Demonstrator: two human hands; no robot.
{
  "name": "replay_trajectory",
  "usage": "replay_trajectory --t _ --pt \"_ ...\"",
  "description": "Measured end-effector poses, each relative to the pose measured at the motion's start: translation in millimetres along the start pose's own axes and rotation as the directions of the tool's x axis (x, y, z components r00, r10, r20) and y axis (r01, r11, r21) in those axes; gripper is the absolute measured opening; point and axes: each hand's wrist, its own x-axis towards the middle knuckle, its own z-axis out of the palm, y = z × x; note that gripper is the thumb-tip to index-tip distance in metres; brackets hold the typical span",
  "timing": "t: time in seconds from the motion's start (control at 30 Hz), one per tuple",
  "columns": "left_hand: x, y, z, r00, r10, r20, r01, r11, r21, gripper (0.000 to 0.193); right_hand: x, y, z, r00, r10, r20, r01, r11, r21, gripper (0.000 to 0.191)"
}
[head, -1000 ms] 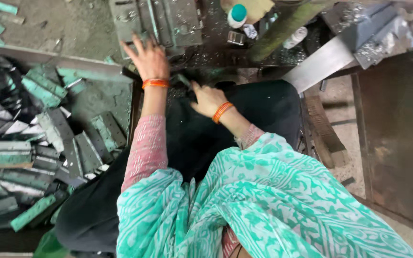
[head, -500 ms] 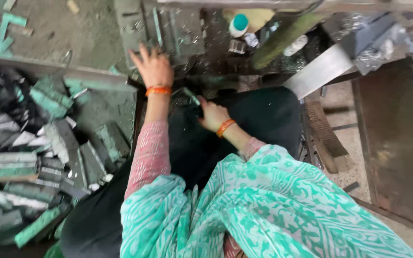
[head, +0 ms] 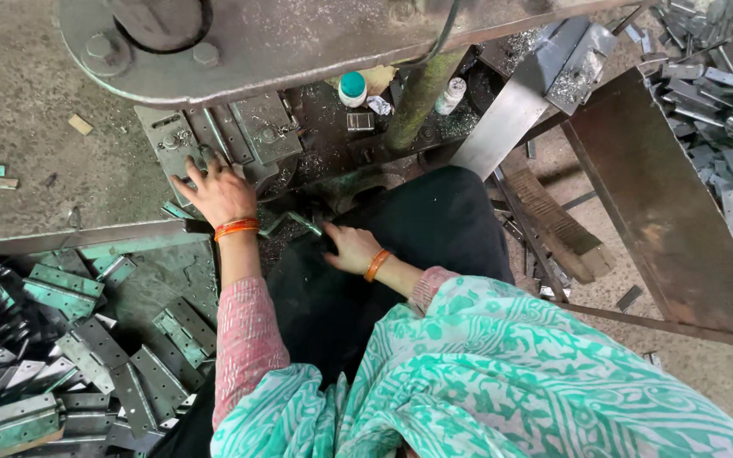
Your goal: The person operates a manual press machine to shape metal brackets. They repeatedly pick up brackets, position them under the press, and activate the machine to form the parts.
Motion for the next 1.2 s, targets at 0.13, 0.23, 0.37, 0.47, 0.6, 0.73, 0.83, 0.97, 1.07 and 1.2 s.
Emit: replay_trajectory --t 0.13,0.23,0.37,0.47,0.6,0.73,0.83,0.97,1.07,1.2 --pt "-6 -3 4 0.997 -0.052 0.061 0.055 0.997 -0.055 0.04 5 -4 -1 0.996 0.051 0.077 -0.051 0.999 -0.01 0.079" --pt "-11 -4 6 0.998 -0.04 -0.041 0.036 0.995 -0.089 0.046 23 -14 -14 0.989 0.051 0.139 -0.042 0.997 -0.069 0.07" --pt "-13 -4 4 0.999 -0.035 0.036 0.038 0.993 -0.109 0.046 42 -33 -36 0.988 -0.013 0.153 0.031 0.993 -0.113 0.061" --pt "-10 -6 4 0.998 -0.035 0.048 0.04 0.995 -0.095 0.047 40 -37 -38 0.984 0.02 0.178 0.005 0.99 -0.139 0.064" --pt "-7 -10 3 1.0 -0.002 -0.004 0.002 0.991 -0.132 0.048 15 -23 -23 0.996 0.012 0.086 -0.005 0.997 -0.077 0.072" --pt "-6 -12 3 0.999 -0.004 0.045 0.01 0.993 -0.121 0.059 2 -8 -5 0.993 0.06 0.098 -0.056 0.998 -0.039 0.081" --pt "-8 -13 5 0.996 -0.02 0.085 0.034 0.987 -0.159 0.052 6 -12 -8 0.992 0.06 0.112 -0.055 0.998 -0.042 0.078" --pt "-13 -12 10 0.995 -0.016 0.101 0.024 0.997 -0.078 0.054 25 -20 -21 0.987 0.042 0.154 -0.024 0.993 -0.116 0.082" --pt "-15 -9 13 0.995 -0.017 0.101 0.021 0.999 -0.046 0.055 42 -33 -40 0.984 0.001 0.177 0.027 0.987 -0.159 0.07" --pt "-10 -8 9 0.997 -0.018 0.075 0.028 0.99 -0.138 0.054 44 -37 -44 0.985 0.004 0.174 0.034 0.976 -0.214 0.067"
